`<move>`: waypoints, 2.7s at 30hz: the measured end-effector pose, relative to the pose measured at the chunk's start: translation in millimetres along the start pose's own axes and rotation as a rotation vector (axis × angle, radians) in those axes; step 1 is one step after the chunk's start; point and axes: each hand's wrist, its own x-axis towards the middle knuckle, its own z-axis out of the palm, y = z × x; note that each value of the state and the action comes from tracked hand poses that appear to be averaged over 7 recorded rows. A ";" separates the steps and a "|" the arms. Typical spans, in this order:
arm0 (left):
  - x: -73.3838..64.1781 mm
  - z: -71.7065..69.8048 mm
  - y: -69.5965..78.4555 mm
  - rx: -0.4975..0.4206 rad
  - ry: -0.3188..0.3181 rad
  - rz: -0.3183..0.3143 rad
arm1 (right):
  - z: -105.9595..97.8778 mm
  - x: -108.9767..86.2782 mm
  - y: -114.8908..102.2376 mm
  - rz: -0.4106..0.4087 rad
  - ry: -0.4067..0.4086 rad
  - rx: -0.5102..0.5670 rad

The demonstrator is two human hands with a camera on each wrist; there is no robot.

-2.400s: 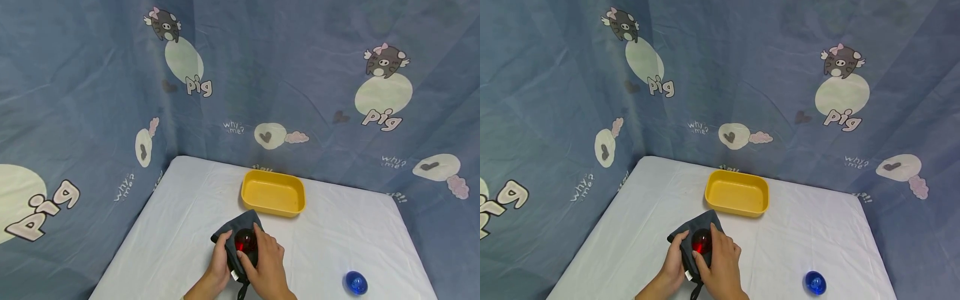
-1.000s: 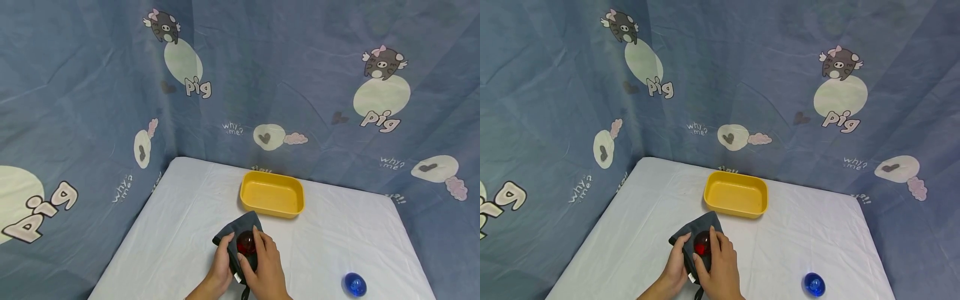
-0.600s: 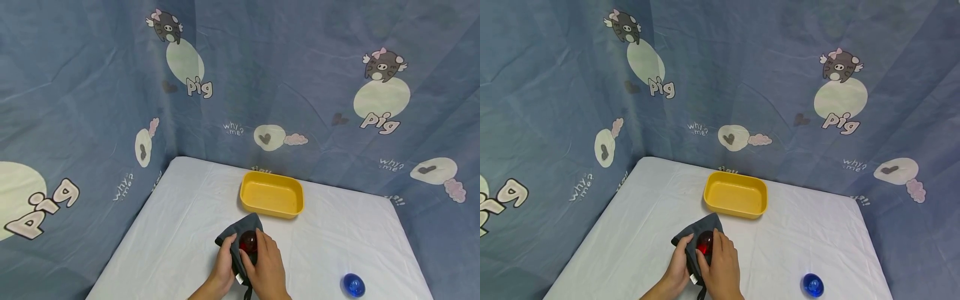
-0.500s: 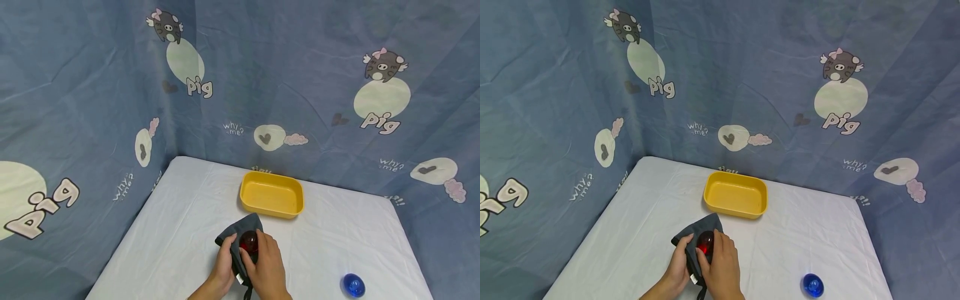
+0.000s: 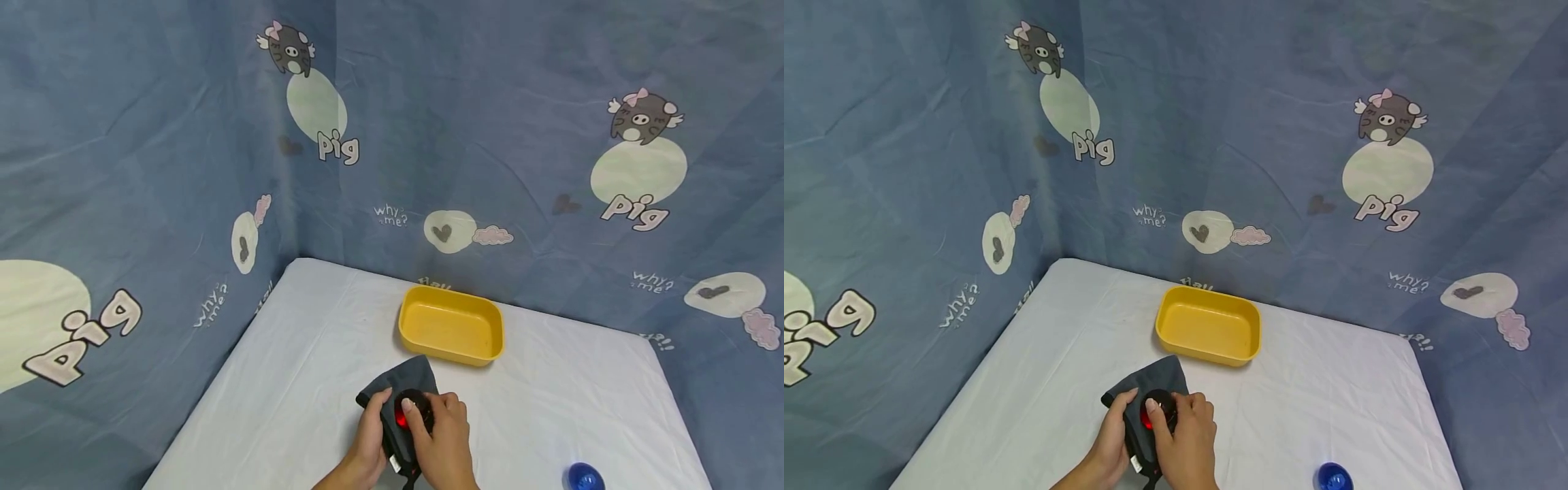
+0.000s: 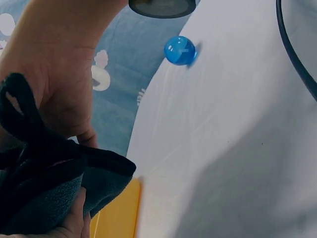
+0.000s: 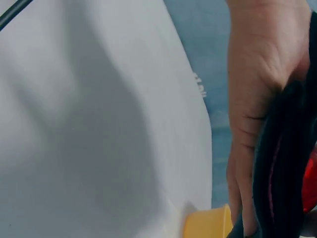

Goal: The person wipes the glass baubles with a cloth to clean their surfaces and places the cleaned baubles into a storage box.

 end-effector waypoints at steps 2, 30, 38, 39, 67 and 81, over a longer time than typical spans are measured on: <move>-0.2 -0.3 0.9 -0.001 -0.004 0.000 | 1.5 -1.8 1.4 -0.040 0.008 -0.013; 0.0 3.8 5.0 0.013 0.007 0.016 | 3.7 0.3 13.4 -0.238 0.139 -0.044; 0.9 9.1 5.9 0.021 0.033 0.006 | 2.9 1.4 10.8 -0.102 0.052 0.031; 1.5 9.7 6.5 0.022 0.037 0.007 | 3.1 0.8 10.5 -0.105 0.048 0.029; -4.9 4.1 7.2 0.014 0.019 0.026 | 4.7 -5.0 14.7 -0.525 0.215 -0.200; -6.1 9.9 1.8 -0.004 0.002 0.012 | 3.8 3.0 20.8 -0.301 0.222 -0.091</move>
